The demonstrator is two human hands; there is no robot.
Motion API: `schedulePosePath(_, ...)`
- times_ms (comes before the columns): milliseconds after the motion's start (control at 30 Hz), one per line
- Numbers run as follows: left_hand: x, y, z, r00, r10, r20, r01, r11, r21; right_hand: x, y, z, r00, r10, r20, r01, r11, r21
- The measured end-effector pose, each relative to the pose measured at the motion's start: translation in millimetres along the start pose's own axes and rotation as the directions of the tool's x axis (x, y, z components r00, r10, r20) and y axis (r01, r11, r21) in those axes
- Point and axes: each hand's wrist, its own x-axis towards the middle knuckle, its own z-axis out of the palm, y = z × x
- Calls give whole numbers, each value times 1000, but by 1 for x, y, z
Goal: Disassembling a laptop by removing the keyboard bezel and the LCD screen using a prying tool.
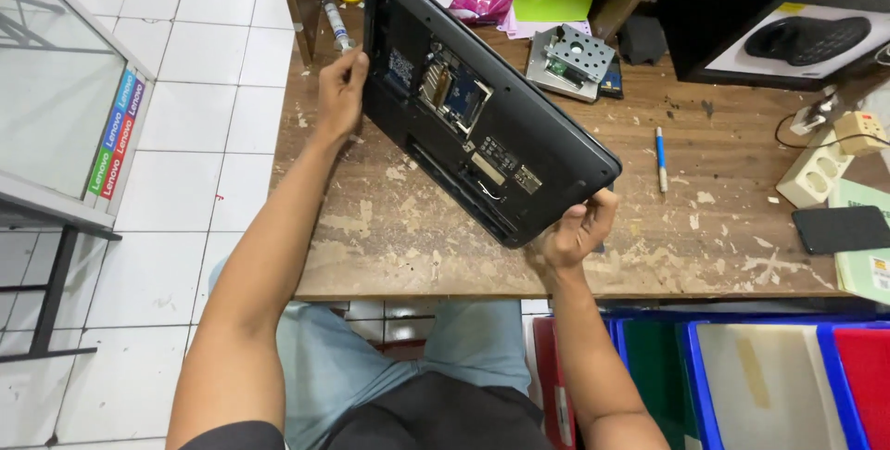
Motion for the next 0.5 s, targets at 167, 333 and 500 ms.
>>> schedulePosePath(167,-5,15,-7,996,-46,-80,45,999,-7,41,-6,8,994,-107,-22,109,983,147)
schedulePosePath(333,1,36,-17,993,18,-120,-16,1000,16,106,-50,24,994,-109,14,104,974,200)
schedulePosePath(500,-5,55,-33,995,50,-82,-54,998,-44,163,-64,17,986,103,133,-131,964,231)
